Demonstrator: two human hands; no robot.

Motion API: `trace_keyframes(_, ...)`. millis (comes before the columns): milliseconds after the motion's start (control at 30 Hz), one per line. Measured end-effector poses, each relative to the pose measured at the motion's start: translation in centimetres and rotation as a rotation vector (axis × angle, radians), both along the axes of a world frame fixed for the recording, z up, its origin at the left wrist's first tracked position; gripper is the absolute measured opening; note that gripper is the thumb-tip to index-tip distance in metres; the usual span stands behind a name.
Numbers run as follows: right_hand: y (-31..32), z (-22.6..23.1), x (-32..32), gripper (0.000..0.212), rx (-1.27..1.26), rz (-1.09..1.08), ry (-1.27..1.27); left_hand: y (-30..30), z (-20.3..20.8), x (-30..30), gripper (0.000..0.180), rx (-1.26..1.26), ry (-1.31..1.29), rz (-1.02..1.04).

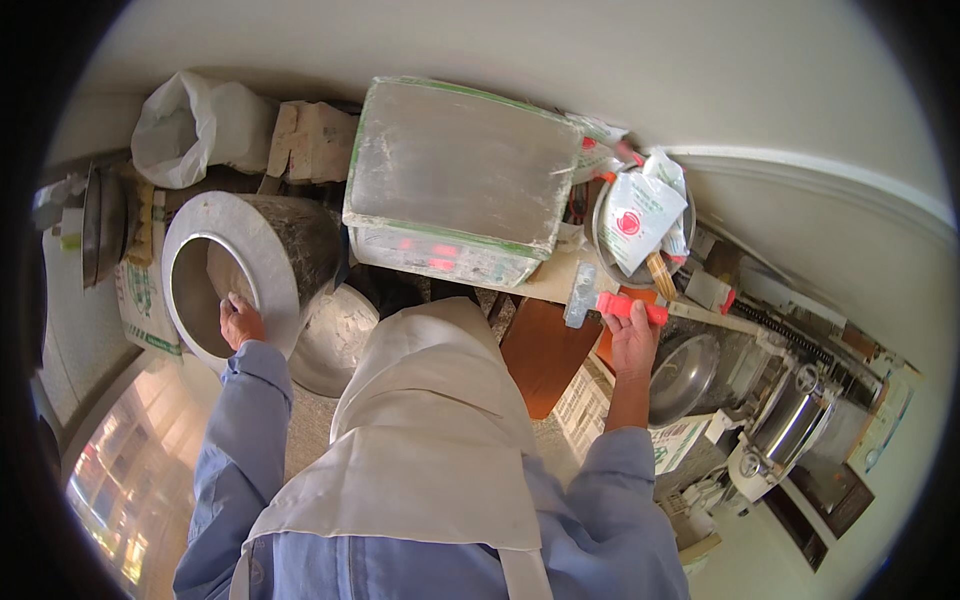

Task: The person cleans a digital scale by wiping its surface with a cloth and scraping residue with a small scraper. They then press buttons on the scale's control panel.

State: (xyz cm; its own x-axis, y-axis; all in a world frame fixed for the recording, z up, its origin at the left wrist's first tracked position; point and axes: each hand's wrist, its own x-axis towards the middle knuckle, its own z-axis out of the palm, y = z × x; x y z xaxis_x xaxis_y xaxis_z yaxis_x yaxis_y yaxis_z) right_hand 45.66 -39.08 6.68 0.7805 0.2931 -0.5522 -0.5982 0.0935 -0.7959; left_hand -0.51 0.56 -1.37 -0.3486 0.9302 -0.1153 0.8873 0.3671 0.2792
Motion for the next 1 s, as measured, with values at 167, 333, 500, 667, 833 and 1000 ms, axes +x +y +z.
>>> trace_keyframes(167,0.8,3.1,1.5,0.021,-0.093,-0.156,-0.234,0.5,-0.2,-0.4,0.048,0.001,0.022,-0.028)
trace_keyframes(333,2.8,3.7,4.7,0.028,-0.49,0.227,-0.784,0.5,0.6,0.2,0.041,-0.034,0.021,-0.021)
trace_keyframes(500,4.1,1.8,3.6,0.028,-0.763,0.453,-1.181,0.6,0.5,0.3,0.04,0.018,0.066,-0.044)
trace_keyframes(667,4.4,1.4,1.8,0.031,-0.806,0.375,-1.217,0.9,0.0,-0.2,0.04,0.008,0.038,-0.058)
trace_keyframes(833,4.1,0.6,1.6,0.032,-0.868,0.325,-1.304,0.9,-0.3,-0.1,0.04,0.073,0.029,-0.068)
trace_keyframes(1000,3.0,-2.0,0.7,0.037,-1.053,0.524,-1.343,1.1,0.2,0.2,0.04,0.006,0.028,-0.048)
